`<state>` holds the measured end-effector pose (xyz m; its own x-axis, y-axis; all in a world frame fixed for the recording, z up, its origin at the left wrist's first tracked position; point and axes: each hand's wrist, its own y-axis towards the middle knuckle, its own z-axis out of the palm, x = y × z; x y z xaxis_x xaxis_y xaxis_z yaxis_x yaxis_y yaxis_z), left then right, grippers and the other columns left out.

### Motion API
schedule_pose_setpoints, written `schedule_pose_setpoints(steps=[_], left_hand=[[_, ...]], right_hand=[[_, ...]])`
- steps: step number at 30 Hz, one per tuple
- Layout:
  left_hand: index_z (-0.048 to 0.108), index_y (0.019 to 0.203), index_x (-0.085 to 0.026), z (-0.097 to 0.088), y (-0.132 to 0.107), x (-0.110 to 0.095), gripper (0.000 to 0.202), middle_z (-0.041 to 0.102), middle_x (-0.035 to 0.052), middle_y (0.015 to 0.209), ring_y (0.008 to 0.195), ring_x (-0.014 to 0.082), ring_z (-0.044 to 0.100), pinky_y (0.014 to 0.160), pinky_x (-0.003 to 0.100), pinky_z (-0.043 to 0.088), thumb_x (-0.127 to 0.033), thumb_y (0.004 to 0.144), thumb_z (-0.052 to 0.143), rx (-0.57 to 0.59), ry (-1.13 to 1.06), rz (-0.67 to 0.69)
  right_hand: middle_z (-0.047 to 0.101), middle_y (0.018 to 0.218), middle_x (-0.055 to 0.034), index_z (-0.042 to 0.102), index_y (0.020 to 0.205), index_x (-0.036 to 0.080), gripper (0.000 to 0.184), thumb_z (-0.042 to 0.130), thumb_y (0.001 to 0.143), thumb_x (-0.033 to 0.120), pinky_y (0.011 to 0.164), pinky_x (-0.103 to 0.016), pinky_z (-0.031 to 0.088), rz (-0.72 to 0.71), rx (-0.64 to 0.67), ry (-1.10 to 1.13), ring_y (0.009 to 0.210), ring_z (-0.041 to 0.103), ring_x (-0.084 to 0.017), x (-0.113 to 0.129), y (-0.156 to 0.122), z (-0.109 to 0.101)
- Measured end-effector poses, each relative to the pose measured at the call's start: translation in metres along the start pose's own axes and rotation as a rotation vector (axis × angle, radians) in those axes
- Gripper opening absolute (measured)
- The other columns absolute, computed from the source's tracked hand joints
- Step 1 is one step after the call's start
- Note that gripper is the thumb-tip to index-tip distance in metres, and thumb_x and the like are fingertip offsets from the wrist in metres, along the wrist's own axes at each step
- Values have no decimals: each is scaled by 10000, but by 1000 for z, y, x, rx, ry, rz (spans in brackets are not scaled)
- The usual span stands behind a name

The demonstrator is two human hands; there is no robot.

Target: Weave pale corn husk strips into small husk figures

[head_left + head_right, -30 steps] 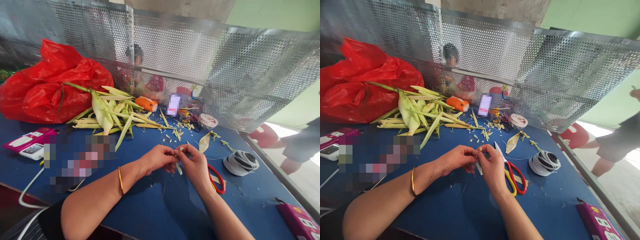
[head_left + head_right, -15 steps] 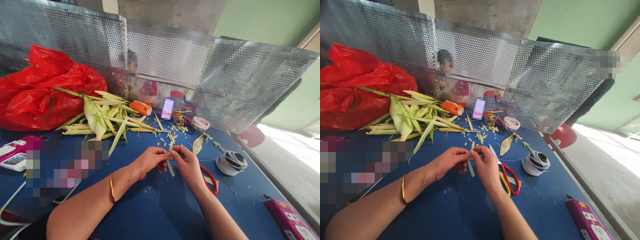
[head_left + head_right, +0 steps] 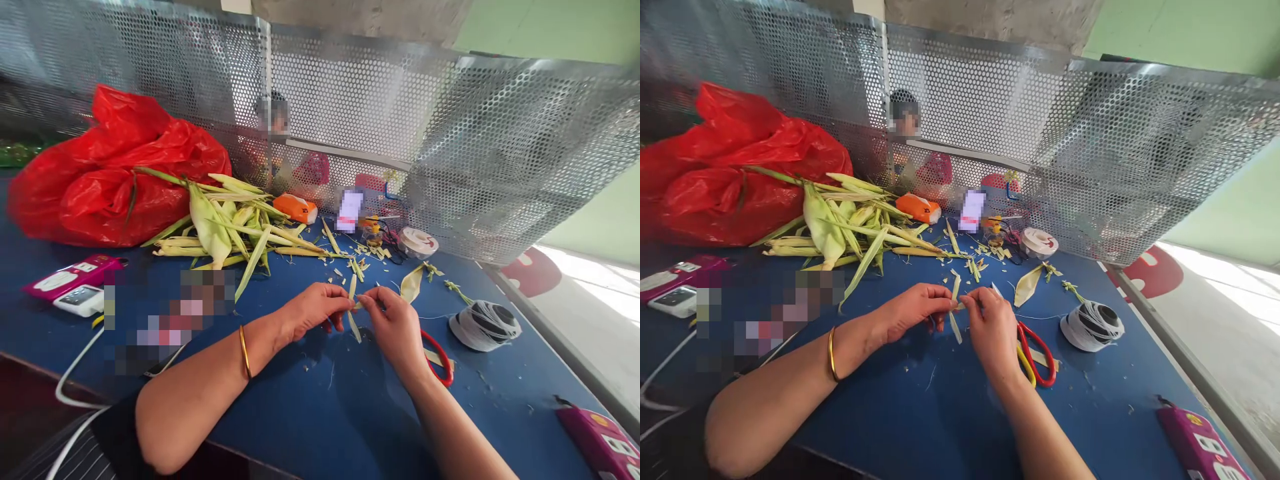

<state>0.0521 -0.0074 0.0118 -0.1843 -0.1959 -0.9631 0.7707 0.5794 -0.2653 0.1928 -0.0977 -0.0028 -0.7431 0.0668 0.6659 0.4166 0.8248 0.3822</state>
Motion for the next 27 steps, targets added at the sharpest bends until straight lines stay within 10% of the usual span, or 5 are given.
schedule_pose_setpoints(steps=[7, 15, 20, 27], left_hand=[[670, 861, -160, -5, 2, 0, 266, 645, 5, 699, 559, 94, 585, 520, 223, 383, -416, 791, 646, 17, -227, -45], [645, 858, -146, -6, 2, 0, 231, 641, -2, 710, 597, 94, 581, 566, 230, 404, -306, 719, 736, -26, -233, 17], [624, 789, -148, -1, 3, 5, 265, 576, -32, 611, 551, 84, 518, 529, 223, 372, -350, 697, 767, -68, -185, 86], [665, 811, -135, -2, 5, 5, 291, 666, 13, 691, 630, 111, 617, 651, 252, 468, -349, 677, 812, -80, -328, 18]], right_hand=[[638, 1172, -133, 636, 1124, 196, 361, 511, 900, 451, 786, -370, 414, 0, -293, -48, 1019, 581, -276, -5, 2, -7], [689, 727, -22, 678, 782, 216, 345, 513, 899, 496, 711, -310, 433, 16, 160, 179, 725, 603, -206, 2, -1, -1], [658, 654, 22, 613, 674, 239, 276, 513, 907, 348, 983, -411, 356, -137, 70, 51, 668, 591, -174, 7, -6, 0], [676, 708, -9, 643, 742, 231, 240, 507, 924, 307, 776, -360, 426, -153, -18, -82, 697, 610, -197, 2, -7, -1]])
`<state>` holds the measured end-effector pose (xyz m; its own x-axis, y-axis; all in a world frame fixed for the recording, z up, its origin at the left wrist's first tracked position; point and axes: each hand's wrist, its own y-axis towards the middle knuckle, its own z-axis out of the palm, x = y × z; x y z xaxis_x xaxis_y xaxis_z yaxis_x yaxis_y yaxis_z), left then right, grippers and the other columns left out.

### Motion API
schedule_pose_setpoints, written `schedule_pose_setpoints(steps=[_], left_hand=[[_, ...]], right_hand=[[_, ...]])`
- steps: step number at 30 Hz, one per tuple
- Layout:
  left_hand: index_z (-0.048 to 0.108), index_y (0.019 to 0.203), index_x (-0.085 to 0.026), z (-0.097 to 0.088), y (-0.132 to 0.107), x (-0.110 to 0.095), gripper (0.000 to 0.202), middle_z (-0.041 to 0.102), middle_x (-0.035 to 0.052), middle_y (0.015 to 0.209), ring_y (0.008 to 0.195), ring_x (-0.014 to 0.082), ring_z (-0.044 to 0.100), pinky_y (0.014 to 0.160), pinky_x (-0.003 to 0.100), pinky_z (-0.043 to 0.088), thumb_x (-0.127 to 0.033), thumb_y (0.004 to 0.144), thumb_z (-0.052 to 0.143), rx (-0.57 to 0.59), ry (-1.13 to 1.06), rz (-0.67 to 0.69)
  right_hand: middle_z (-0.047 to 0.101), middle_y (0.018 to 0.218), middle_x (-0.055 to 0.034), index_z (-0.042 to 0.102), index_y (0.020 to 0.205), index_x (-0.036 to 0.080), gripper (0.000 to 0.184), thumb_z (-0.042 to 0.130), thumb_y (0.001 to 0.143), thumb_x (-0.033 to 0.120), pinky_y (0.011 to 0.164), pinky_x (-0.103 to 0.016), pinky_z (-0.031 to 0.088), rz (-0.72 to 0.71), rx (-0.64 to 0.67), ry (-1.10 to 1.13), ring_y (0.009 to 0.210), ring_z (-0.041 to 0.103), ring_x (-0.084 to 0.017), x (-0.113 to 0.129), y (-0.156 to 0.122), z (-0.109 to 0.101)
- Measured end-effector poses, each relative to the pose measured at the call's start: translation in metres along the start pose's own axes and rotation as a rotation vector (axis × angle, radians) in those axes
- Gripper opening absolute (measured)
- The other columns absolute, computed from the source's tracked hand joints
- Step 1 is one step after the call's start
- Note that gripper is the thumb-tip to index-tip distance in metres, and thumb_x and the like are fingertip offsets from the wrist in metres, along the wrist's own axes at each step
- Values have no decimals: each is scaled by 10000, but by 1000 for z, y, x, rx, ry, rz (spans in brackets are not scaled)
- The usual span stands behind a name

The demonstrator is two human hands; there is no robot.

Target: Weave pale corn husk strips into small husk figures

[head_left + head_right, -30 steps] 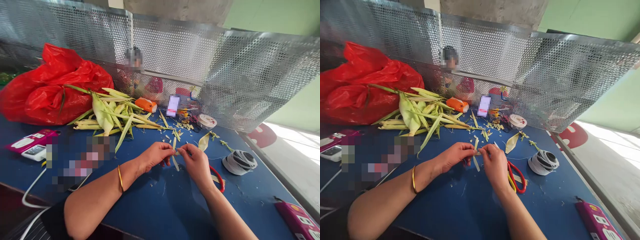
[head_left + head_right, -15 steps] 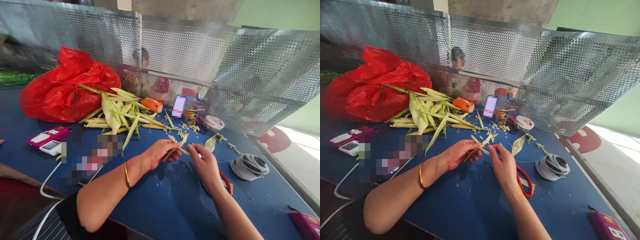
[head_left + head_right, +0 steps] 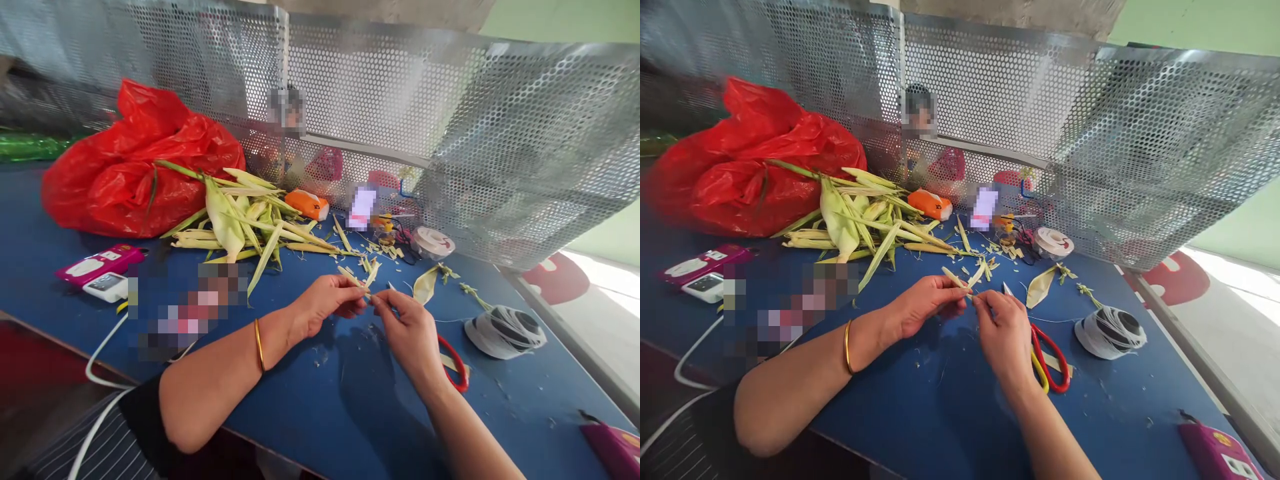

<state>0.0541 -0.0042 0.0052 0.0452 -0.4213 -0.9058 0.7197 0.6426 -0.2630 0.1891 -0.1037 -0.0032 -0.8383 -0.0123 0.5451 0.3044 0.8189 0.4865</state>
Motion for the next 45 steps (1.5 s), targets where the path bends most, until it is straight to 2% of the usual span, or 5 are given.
schedule_pose_setpoints(steps=[5, 15, 30, 36, 45], left_hand=[[714, 884, -129, -1, -1, -5, 246, 730, 71, 866, 804, 159, 691, 803, 280, 495, -297, 718, 783, 106, -156, -27], [691, 764, -122, 0, 0, -2, 234, 587, -19, 656, 535, 49, 449, 517, 213, 303, -284, 649, 814, 84, -147, 77], [692, 734, -117, 2, 0, 3, 206, 633, 15, 702, 582, 69, 494, 548, 221, 331, -225, 596, 799, 14, -141, 45], [701, 828, -143, 0, -3, -9, 205, 669, 34, 796, 756, 148, 634, 711, 287, 486, -260, 670, 757, 28, -183, -38], [620, 795, -140, 5, -6, -3, 260, 547, -38, 628, 530, 65, 460, 511, 218, 346, -349, 711, 749, 1, 121, 75]], right_hand=[[684, 903, -59, 694, 990, 228, 205, 518, 907, 166, 880, -418, 396, -316, -276, -254, 858, 621, -229, 6, -1, -5], [729, 967, -62, 638, 1020, 180, 165, 497, 952, 126, 852, -382, 367, -623, -63, -349, 770, 633, -186, 15, -4, 3], [747, 880, -17, 650, 965, 208, 200, 502, 944, 74, 864, -343, 392, -666, -109, -166, 735, 646, -149, 21, -5, 1], [717, 955, -70, 645, 1029, 214, 137, 571, 944, 291, 821, -372, 424, -240, -267, -195, 915, 645, -237, 5, -3, -3], [678, 719, 19, 571, 779, 242, 238, 457, 985, 275, 1036, -445, 340, -161, 41, -71, 716, 640, -174, 1, -2, 5]])
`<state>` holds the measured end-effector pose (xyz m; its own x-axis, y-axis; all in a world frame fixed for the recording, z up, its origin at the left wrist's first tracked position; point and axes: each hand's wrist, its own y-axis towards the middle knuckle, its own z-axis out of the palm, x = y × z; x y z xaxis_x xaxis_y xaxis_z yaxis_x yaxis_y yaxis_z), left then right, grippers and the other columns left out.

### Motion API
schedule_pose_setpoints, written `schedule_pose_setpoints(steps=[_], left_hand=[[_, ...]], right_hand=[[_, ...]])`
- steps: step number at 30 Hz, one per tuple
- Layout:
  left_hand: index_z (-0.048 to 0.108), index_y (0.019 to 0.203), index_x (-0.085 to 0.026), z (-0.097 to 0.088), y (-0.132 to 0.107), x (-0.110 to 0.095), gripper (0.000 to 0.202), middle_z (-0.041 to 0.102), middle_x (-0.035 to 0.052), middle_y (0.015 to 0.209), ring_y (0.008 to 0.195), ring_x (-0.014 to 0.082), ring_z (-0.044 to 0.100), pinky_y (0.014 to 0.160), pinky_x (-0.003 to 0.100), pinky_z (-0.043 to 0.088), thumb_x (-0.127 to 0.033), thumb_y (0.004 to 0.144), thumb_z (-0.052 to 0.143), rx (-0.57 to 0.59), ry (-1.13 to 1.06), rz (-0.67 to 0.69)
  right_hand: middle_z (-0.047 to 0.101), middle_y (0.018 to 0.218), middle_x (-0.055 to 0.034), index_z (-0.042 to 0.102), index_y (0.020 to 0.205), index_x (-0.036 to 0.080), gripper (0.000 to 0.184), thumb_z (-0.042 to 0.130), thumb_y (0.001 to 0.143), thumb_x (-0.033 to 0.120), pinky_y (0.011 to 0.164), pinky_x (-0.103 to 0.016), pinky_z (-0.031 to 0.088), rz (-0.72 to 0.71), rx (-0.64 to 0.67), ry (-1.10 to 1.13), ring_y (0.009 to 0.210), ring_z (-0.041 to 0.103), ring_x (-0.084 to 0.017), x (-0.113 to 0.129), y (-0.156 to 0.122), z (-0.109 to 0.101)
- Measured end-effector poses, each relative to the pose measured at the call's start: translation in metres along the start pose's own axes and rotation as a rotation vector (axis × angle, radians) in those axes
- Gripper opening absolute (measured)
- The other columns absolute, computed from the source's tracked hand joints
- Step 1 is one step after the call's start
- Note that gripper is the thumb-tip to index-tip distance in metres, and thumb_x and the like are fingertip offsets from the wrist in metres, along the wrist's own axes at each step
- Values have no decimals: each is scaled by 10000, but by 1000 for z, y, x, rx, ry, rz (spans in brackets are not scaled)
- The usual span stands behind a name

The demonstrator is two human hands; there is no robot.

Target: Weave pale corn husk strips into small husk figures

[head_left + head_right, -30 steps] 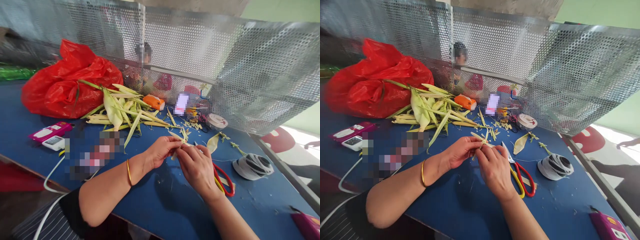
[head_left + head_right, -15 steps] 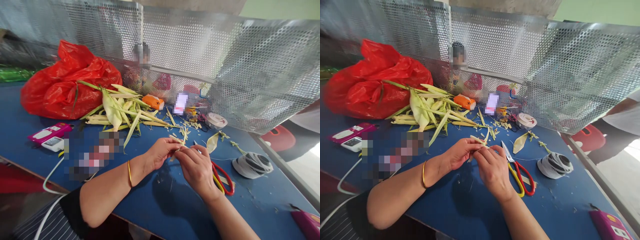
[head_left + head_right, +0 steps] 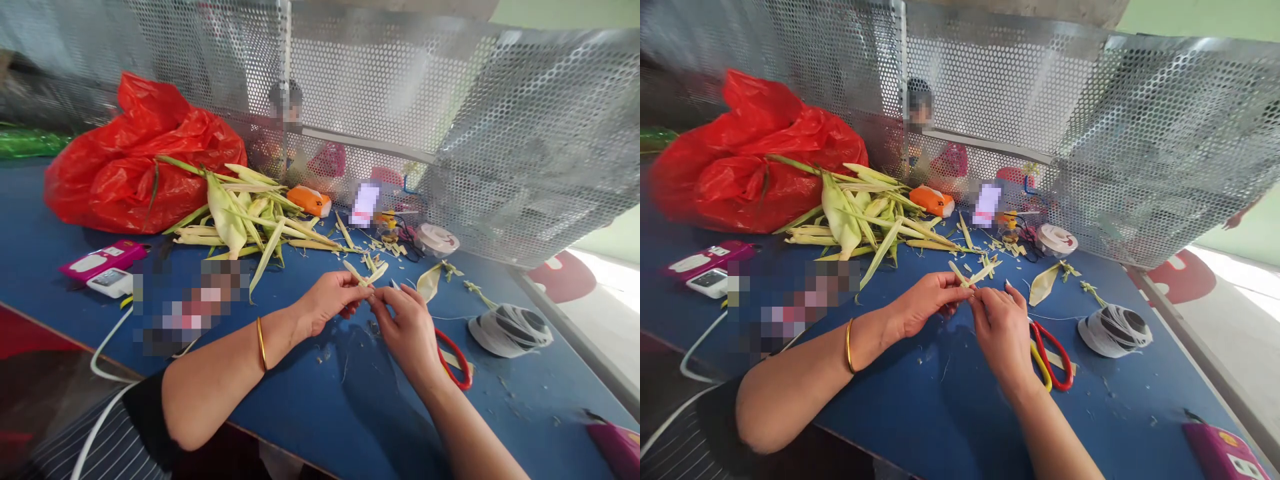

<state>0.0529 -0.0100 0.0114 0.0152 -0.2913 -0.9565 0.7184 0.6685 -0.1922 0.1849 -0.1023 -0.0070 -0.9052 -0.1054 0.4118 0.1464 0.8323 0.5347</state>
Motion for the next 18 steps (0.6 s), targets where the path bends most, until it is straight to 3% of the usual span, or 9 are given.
schedule_pose_setpoints(steps=[5, 13, 16, 18], left_hand=[[572, 764, -155, 2, 0, 1, 279, 529, -51, 581, 484, 67, 456, 470, 216, 312, -410, 782, 681, 7, 136, 60], [584, 738, -150, 0, 2, 2, 281, 514, -45, 568, 493, 71, 440, 485, 227, 309, -410, 762, 688, -14, 92, 28], [595, 727, -157, -4, 2, 0, 281, 518, -41, 580, 501, 73, 447, 498, 232, 316, -418, 753, 697, 8, 85, 26], [606, 728, -159, -7, 2, -2, 298, 540, -32, 608, 506, 71, 457, 509, 233, 325, -445, 761, 686, 36, 81, 20]], right_hand=[[627, 667, 28, 553, 734, 230, 250, 468, 969, 225, 1025, -432, 345, -58, -41, -79, 659, 599, -157, 5, -1, -4], [588, 628, 41, 530, 681, 229, 272, 475, 946, 201, 1028, -422, 348, -61, -72, 3, 616, 563, -139, 13, -2, -8], [610, 630, 34, 546, 662, 230, 291, 489, 943, 277, 998, -418, 370, 21, -52, 87, 628, 571, -148, 12, -1, -9], [638, 644, 13, 585, 659, 227, 339, 499, 938, 398, 861, -379, 435, 177, -15, 195, 640, 574, -165, 10, 2, -10]])
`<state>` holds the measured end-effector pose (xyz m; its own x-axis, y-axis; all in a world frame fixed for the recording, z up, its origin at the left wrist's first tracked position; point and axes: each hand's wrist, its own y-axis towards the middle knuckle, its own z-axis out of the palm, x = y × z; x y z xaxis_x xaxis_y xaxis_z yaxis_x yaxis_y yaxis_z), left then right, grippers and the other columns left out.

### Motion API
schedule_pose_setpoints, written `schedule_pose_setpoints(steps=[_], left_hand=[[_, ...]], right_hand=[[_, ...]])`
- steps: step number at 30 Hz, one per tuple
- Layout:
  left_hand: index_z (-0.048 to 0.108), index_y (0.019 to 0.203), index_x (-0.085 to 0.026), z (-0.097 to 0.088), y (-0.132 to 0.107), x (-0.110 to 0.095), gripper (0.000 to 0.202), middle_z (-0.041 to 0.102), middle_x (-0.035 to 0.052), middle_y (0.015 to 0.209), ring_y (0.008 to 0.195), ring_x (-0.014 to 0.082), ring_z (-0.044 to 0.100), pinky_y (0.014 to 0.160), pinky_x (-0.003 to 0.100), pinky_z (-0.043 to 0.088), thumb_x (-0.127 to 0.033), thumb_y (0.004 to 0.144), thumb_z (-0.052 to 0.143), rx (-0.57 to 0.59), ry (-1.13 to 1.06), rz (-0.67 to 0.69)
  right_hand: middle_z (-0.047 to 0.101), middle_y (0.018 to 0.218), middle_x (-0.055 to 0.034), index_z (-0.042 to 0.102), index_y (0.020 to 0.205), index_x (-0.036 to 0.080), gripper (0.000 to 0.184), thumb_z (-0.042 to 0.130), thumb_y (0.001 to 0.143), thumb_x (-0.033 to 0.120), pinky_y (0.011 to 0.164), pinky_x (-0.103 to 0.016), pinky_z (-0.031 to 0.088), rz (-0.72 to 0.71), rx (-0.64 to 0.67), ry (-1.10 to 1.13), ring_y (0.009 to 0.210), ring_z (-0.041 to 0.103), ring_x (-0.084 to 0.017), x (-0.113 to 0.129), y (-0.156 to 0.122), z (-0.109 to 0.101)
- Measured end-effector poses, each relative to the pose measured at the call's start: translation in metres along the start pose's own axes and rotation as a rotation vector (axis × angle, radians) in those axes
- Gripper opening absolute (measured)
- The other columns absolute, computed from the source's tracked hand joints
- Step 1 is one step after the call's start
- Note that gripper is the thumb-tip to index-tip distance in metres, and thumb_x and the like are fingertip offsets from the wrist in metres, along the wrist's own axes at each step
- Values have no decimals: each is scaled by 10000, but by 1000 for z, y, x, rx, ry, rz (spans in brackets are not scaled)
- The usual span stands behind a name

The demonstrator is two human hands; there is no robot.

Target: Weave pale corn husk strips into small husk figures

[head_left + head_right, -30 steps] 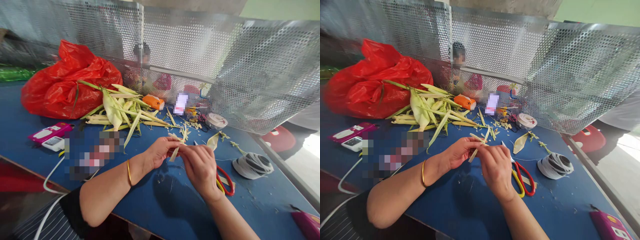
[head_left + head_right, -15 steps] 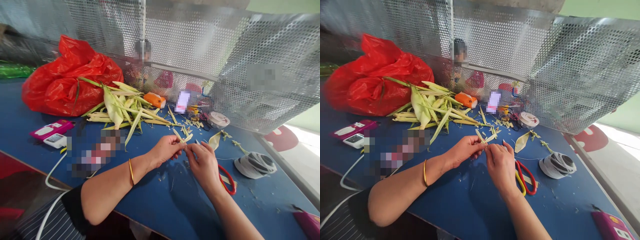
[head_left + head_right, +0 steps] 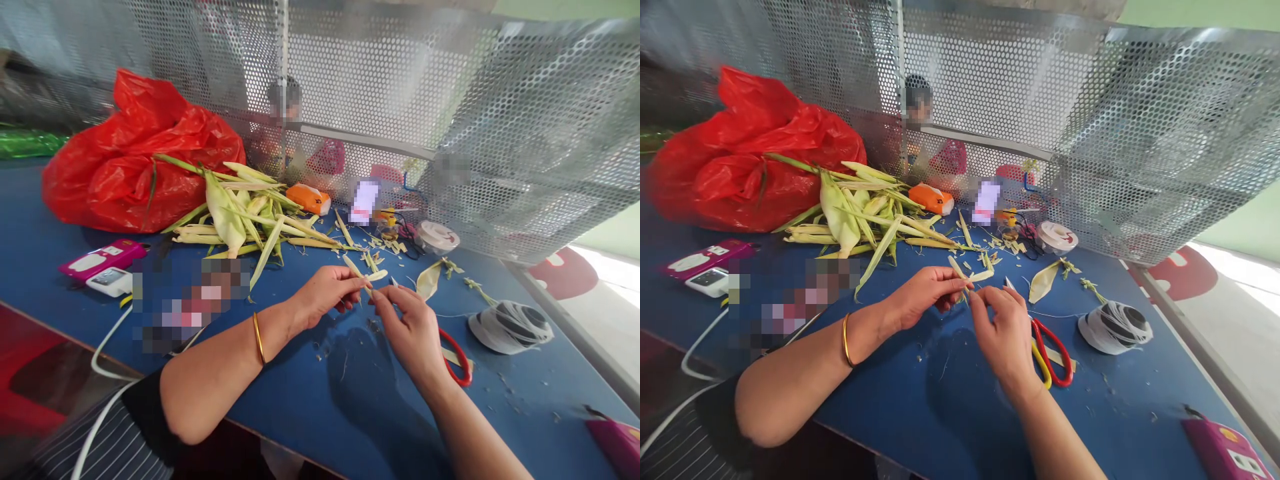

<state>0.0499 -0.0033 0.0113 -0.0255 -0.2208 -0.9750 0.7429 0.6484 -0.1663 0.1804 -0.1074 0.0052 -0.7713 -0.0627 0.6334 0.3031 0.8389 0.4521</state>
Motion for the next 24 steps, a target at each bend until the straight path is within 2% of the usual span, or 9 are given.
schedule_pose_setpoints(steps=[3, 5, 7, 11, 15, 18, 20, 22, 24], left_hand=[[618, 755, -159, -2, 0, -4, 353, 582, -9, 632, 504, 79, 477, 515, 240, 339, -509, 798, 621, 62, -6, -41], [633, 799, -156, -1, -1, -5, 391, 597, 0, 625, 501, 88, 490, 517, 244, 351, -544, 812, 587, 97, 0, -75], [638, 797, -156, 1, -2, -4, 398, 590, -6, 609, 502, 89, 492, 518, 241, 361, -554, 793, 613, 105, 27, -84], [642, 708, -159, 5, -3, 0, 347, 529, -34, 547, 480, 82, 457, 495, 235, 355, -496, 717, 722, 99, 120, -32], [687, 719, -152, 6, -2, 5, 256, 489, -43, 496, 455, 79, 422, 486, 232, 341, -407, 740, 687, 93, 150, -3], [706, 721, -152, 6, -2, 5, 237, 526, -26, 519, 474, 83, 441, 503, 232, 365, -386, 738, 677, 124, 156, -16], [717, 723, -153, 6, -2, 4, 225, 550, -18, 537, 478, 84, 449, 504, 234, 373, -376, 727, 686, 129, 169, -22], [718, 700, -155, 7, -3, 4, 208, 543, -19, 523, 469, 86, 449, 494, 239, 364, -360, 714, 694, 128, 198, -26], [695, 635, -161, 8, -3, 5, 201, 516, -27, 491, 458, 89, 448, 494, 244, 363, -350, 705, 698, 139, 229, -28]], right_hand=[[680, 696, -32, 670, 719, 208, 436, 528, 875, 589, 666, -323, 438, 310, 15, 253, 688, 600, -199, -5, 6, -1], [702, 749, -51, 700, 755, 191, 443, 616, 792, 625, 683, -322, 449, 446, 2, 465, 744, 625, -217, -8, 9, 0], [702, 753, -45, 702, 734, 188, 393, 716, 713, 580, 736, -327, 456, 495, -23, 619, 762, 626, -211, -9, 10, 2], [647, 663, -1, 657, 640, 193, 308, 749, 721, 475, 711, -297, 426, 459, -61, 654, 683, 556, -157, -9, 7, 6], [583, 608, 23, 592, 592, 196, 311, 727, 742, 433, 617, -274, 387, 434, -110, 608, 608, 483, -132, -9, 2, 11], [563, 592, 18, 564, 575, 197, 324, 688, 760, 432, 609, -278, 387, 420, -125, 550, 596, 471, -134, -10, 2, 13], [589, 632, 5, 605, 645, 195, 289, 653, 785, 444, 639, -294, 411, 393, -125, 470, 627, 507, -151, -12, 3, 12], [659, 790, -31, 677, 824, 194, 253, 659, 783, 443, 723, -332, 445, 316, -196, 331, 755, 580, -194, -12, 5, 8], [691, 969, -69, 709, 961, 210, 293, 676, 774, 433, 820, -378, 450, 204, -236, 198, 925, 607, -240, -12, 8, 2]])
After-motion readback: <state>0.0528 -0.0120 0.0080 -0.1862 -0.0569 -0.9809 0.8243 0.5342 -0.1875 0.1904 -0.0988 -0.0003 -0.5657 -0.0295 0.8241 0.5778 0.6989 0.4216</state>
